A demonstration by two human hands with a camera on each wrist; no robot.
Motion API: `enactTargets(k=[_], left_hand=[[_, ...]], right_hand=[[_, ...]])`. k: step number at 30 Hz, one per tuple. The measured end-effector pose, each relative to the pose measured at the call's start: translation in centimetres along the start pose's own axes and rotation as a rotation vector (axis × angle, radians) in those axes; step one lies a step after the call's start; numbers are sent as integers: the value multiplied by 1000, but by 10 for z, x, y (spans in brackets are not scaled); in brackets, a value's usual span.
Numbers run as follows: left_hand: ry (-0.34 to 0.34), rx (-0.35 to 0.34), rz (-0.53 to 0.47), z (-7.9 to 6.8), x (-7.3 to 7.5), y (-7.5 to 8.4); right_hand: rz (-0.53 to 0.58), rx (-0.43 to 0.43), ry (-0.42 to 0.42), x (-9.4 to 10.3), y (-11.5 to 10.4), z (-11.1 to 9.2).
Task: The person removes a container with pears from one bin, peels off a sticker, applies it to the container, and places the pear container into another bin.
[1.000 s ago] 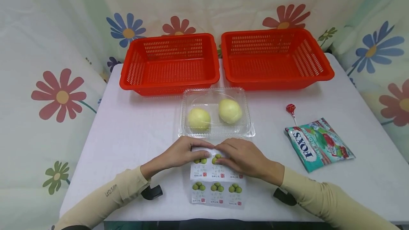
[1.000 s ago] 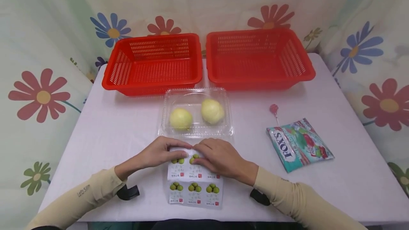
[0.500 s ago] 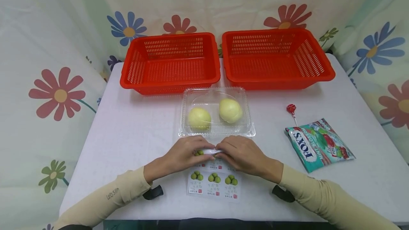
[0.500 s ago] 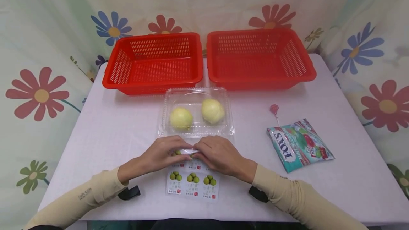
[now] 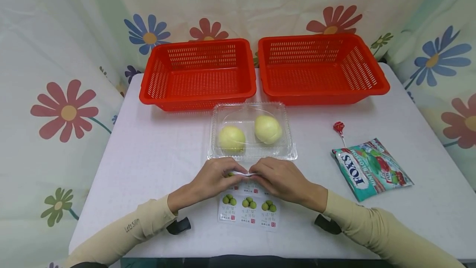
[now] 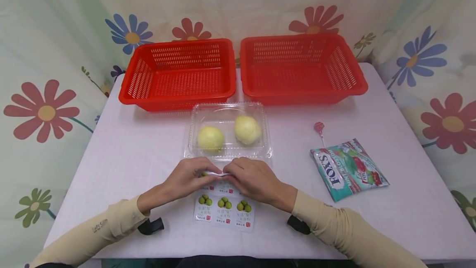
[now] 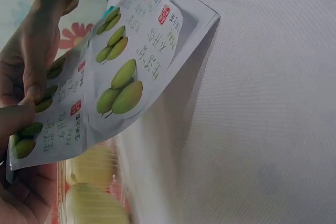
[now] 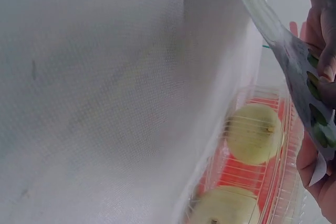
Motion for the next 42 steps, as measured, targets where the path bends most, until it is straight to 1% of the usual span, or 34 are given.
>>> enactTargets(k=[6,9,12,15,18,20,23,26,29,32,34,36,38,42], left_hand=[[-37,47,-42,1,-1,-4],[-66,90,-100,0,-3,-8],[-108,159,-191,-2,-7,-13],[-153,263,-301,-5,-12,-20],[-181,349,-372,-8,-15,-27],[-195,381,-397,-8,-15,-30],[-211,398,-408,-8,-16,-33],[-239,429,-426,-8,-17,-37],[-265,476,-456,-9,-19,-41],[-267,533,-492,-10,-22,-45],[-249,558,-487,-10,-24,-48],[-230,556,-435,-10,-25,-50],[-215,532,-349,-10,-25,-50],[-170,455,-171,-9,-26,-49]], right_hand=[[3,24,9,0,0,0],[-7,44,7,0,-2,0],[-32,81,29,0,-3,-1],[-53,122,69,1,-5,-2],[-58,142,93,1,-6,-3],[-57,142,91,2,-7,-3],[-66,139,78,2,-8,-3],[-78,146,75,1,-8,-3],[-79,162,91,-2,-8,-4],[-85,187,120,-3,-10,-4],[-97,197,125,-3,-12,-4],[-119,204,114,-4,-14,-5],[-140,200,82,-5,-15,-6],[-155,207,39,-7,-18,-7]])
Point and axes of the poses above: each hand's wrist, its own z-axis towards the middle knuckle, its own x-axis out of the back of the hand, y = z × x, the point moved 6 cm from there along z, towards the middle knuckle, and after that the axes turned 5 degrees about -x, right-handed, at the moved point
